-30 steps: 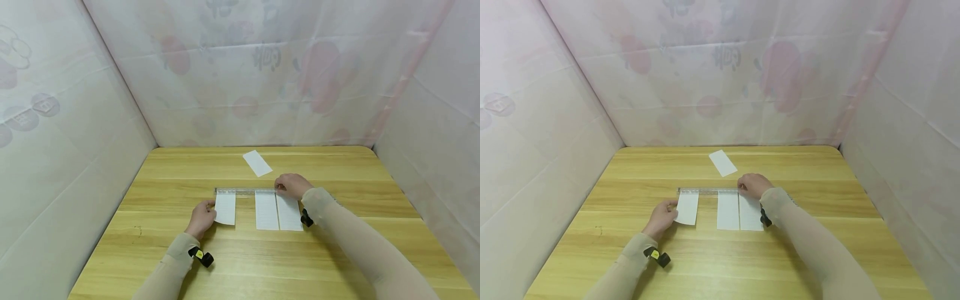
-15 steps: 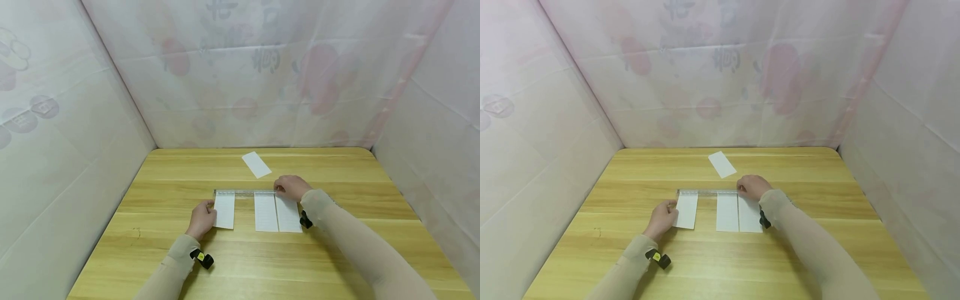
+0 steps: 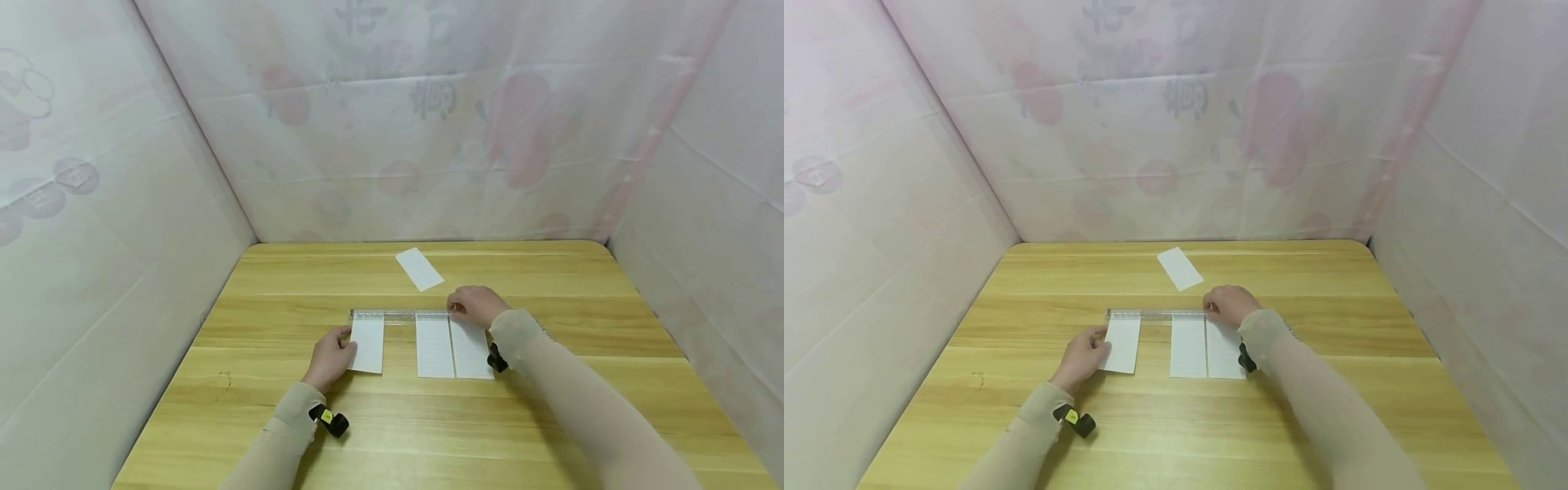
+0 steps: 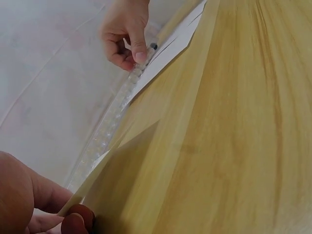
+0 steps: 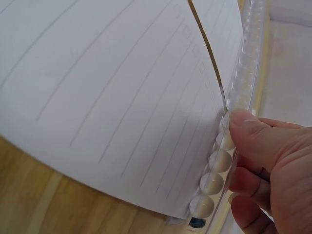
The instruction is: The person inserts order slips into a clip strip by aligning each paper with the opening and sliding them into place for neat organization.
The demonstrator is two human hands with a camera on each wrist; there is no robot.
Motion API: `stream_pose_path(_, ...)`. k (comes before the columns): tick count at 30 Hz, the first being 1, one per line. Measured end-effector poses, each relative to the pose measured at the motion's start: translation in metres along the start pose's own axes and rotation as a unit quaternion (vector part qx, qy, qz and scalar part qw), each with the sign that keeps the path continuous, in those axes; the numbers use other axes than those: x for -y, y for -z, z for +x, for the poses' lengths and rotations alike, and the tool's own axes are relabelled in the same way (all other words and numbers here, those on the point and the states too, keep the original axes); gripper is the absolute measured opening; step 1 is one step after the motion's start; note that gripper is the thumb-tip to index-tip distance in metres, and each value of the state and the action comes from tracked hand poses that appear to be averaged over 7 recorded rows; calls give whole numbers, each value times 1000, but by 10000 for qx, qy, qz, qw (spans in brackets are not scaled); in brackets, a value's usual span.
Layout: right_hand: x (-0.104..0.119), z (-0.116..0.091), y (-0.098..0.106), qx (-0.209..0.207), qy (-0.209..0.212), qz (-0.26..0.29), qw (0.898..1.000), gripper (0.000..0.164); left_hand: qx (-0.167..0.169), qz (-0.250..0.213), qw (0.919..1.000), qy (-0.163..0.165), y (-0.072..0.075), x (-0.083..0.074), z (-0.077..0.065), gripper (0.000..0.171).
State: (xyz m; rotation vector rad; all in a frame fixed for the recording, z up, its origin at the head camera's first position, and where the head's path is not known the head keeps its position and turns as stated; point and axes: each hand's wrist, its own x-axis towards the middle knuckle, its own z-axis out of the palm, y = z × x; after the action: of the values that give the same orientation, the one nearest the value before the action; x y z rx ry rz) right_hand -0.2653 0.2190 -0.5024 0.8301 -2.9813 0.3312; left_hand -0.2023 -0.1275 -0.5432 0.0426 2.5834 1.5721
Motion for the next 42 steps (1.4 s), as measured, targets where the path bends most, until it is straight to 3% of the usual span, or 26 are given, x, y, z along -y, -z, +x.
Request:
stream_pose_path(10, 8, 7, 0, 8, 17, -245, 9997, 4, -107, -37, 9999, 22, 1, 6, 1, 44)
stream_pose_path(17, 11, 11, -6, -280, 81, -291, 9992, 11, -46, -55, 10000, -45, 7, 6, 0, 46)
stream_pose_path(22, 12, 11, -11, -400, 10, -224, 9989, 2, -127, -45, 9999, -57, 9, 9, 0, 46)
stream_pose_path(24, 13, 9, -10, -390, -60, -131, 9991, 6, -141, -60, 9999, -52, 8, 8, 0, 46)
stream_pose_path(30, 13, -5, 2, -282, -606, 374, 9971, 19, 15, -200, 9998, -79, 4, 4, 0, 47)
stream_pose_path(34, 7, -18, 2, -417, -1111, 888, 9890, 27, 94, -250, 9996, -43, 4, 7, 0, 48)
stream_pose_path(42, 5, -39, -8, -785, -1536, 1313, 9762, 19, -16, -189, 9998, 1, 12, 10, -8, 47)
